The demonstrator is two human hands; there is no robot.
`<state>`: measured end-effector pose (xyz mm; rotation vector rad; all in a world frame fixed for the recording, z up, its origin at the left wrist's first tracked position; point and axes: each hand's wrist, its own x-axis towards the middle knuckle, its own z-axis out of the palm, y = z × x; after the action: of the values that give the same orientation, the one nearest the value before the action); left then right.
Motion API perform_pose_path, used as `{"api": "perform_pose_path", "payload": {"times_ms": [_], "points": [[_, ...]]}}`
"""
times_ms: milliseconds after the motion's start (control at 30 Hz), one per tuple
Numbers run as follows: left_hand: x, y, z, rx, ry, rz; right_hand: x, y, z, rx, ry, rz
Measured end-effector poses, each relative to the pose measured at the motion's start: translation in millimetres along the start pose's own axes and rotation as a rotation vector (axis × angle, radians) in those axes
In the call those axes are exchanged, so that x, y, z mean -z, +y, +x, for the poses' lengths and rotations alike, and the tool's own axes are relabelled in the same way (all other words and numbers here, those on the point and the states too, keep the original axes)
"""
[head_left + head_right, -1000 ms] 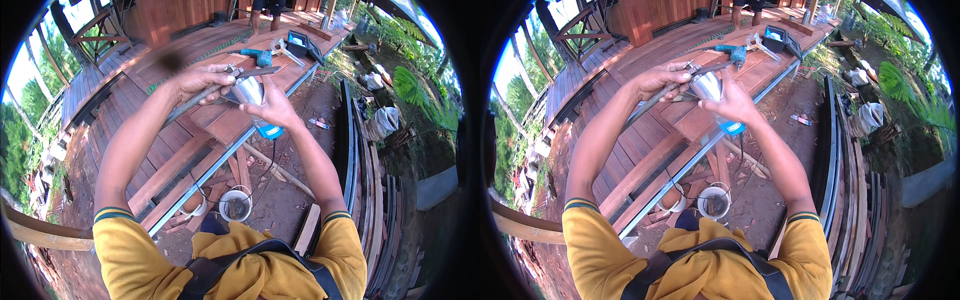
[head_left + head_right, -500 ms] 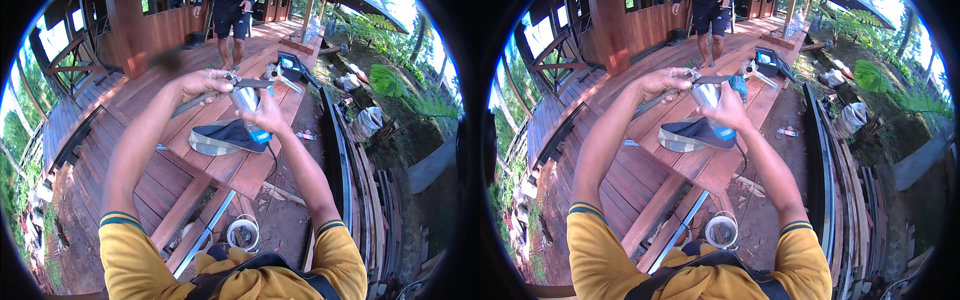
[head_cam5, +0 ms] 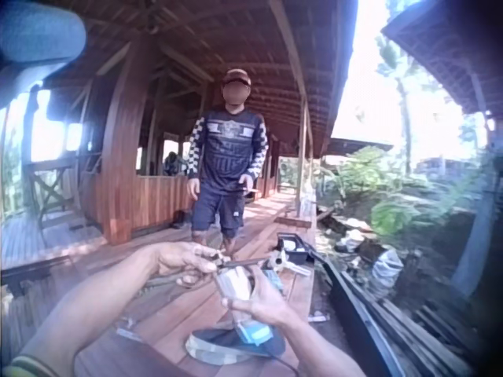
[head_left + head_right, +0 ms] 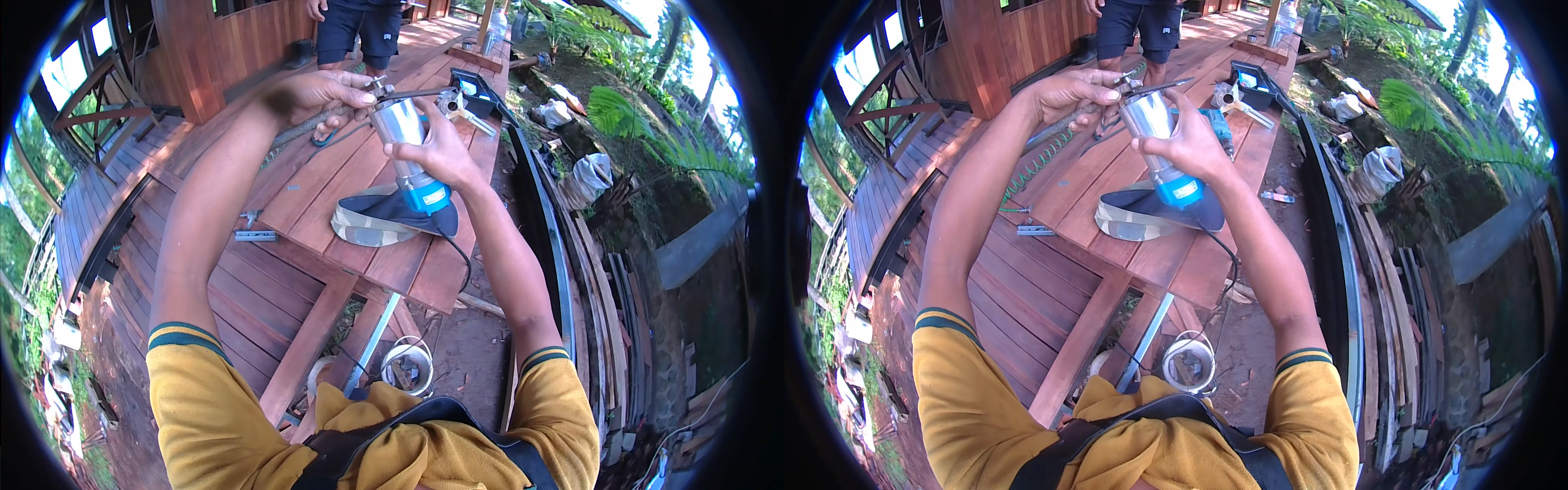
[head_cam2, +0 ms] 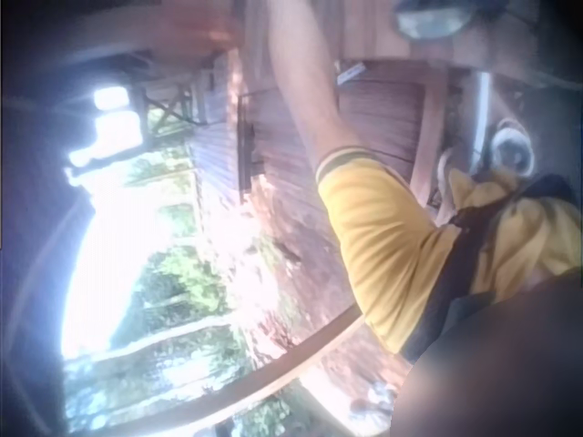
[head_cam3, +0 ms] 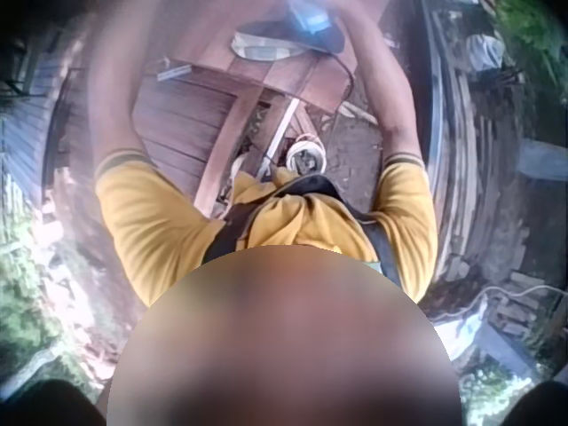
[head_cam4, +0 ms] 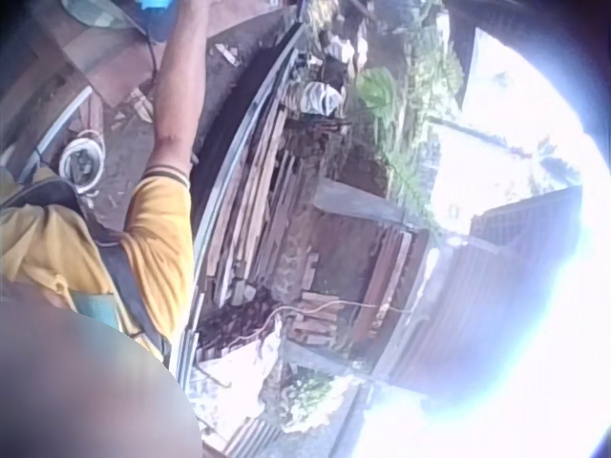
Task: The person uses an angle grinder to cut a metal rod, then assembles a pneumatic spray gun by attaching the rod and connecting an air hose. Another person assists by tightening a fitting on the spray gun.
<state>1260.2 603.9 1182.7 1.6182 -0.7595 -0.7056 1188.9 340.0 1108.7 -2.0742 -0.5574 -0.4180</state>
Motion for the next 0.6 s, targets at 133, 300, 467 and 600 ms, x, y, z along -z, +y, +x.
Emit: {"api": "perform_pose_path", "payload": {"times_ms": [133, 300, 467, 600], "points": [[3.5, 3.1, -7.6, 0.016, -0.007, -0.015, -2.6, -8.7, 1.7, -0.010, -0.015, 0.041], [4.4, -2.7, -12.1, -0.019, -0.035, -0.066, -2.8, -18.7, -1.3, -0.016, -0.082, 0.053], [-2.9, -19.6, -23.0, -0.046, 0.005, -0.070, -13.0, -12.3, -9.7, 0.150, -0.074, 0.011], [-9.5, -23.5, -26.7, -0.023, 0.037, -0.050, -19.7, 0.0, -18.6, 0.283, -0.099, 0.008]]}}
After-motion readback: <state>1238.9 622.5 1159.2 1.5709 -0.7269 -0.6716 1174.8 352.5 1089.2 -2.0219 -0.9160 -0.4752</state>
